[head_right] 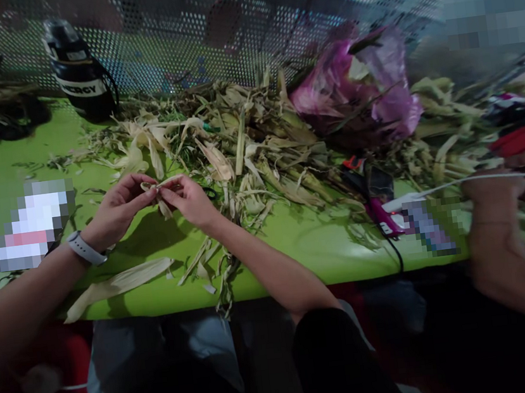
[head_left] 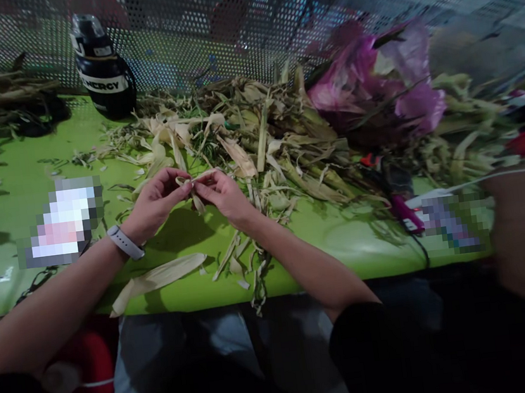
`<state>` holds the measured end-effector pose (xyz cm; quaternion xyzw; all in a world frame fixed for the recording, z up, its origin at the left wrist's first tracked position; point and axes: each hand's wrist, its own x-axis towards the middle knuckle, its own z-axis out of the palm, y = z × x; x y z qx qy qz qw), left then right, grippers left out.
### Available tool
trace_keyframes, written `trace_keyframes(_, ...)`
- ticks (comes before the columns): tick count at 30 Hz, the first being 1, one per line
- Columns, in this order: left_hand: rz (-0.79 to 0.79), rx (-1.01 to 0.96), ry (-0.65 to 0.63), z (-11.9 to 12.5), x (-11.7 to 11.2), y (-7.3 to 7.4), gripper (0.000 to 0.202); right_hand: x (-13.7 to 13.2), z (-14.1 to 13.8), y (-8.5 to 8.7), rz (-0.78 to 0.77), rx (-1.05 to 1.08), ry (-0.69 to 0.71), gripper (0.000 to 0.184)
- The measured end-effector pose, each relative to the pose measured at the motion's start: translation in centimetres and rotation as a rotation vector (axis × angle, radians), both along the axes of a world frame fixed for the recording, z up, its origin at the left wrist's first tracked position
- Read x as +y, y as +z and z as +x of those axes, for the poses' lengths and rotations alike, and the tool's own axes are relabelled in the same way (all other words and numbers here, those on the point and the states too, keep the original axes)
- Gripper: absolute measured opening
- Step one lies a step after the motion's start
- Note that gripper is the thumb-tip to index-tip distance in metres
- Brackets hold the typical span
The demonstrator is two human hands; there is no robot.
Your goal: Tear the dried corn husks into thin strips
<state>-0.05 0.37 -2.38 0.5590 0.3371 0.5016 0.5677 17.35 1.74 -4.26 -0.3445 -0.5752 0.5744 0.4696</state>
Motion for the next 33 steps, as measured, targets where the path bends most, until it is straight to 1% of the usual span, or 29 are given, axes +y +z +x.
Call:
trace_keyframes(3,0.019,0.007,0.087,0.2,0.1,0.0,0.026,-0.4,-0.2,0.1,-0.055,0.01,0.023,0.048)
trace_keyframes(5,0.034,0.011,0.17,0.3,0.1,0.1,0.025,-0.7,-0.3,0.1,-0.001,-0.049,-0.004,0.055)
trace_keyframes(7,0.051,0.019,0.244,0.4,0.2,0.1,0.024,-1.1,-0.3,0.1,0.132,-0.176,-0.087,0.062)
trace_keyframes(8,0.056,0.02,0.269,0.4,0.2,0.1,0.024,-1.3,-0.3,0.1,0.22,-0.265,-0.149,0.063)
trace_keyframes(9,0.058,0.016,0.285,0.5,0.3,0.0,0.025,-1.5,-0.2,0.2,0.318,-0.365,-0.216,0.059)
trace_keyframes(12,0.04,-0.023,0.292,0.6,0.5,-0.2,0.028,-1.9,0.0,0.4,0.647,-0.665,-0.364,0.034)
trace_keyframes(13,0.035,-0.035,0.292,0.6,0.5,-0.3,0.029,-2.0,0.1,0.5,0.745,-0.75,-0.381,0.028)
trace_keyframes(15,0.041,-0.034,0.304,0.6,0.6,-0.4,0.03,-2.2,0.0,0.6,0.893,-0.898,-0.389,0.025)
trace_keyframes(17,0.072,0.01,0.321,0.5,0.6,-0.4,0.031,-2.4,0.0,0.8,0.967,-1.005,-0.392,0.027)
trace_keyframes(19,0.108,0.07,0.328,0.4,0.6,-0.5,0.031,-2.6,-0.1,1.0,1.01,-1.056,-0.385,0.027)
trace_keyframes(22,0.136,0.133,0.283,0.2,0.5,-0.6,0.031,-2.6,0.0,1.4,1.042,-1.039,-0.425,0.024)
trace_keyframes(25,0.151,0.154,0.209,0.2,0.2,-0.3,0.029,-2.3,0.3,1.8,0.998,-0.933,-0.485,0.021)
trace_keyframes(29,0.124,0.139,0.125,0.3,-0.4,0.4,0.028,-1.9,0.6,2.0,0.805,-0.757,-0.431,0.022)
trace_keyframes(33,0.055,0.049,0.084,0.4,-0.7,0.6,0.026,-1.9,0.7,2.1,0.582,-0.606,-0.354,0.024)
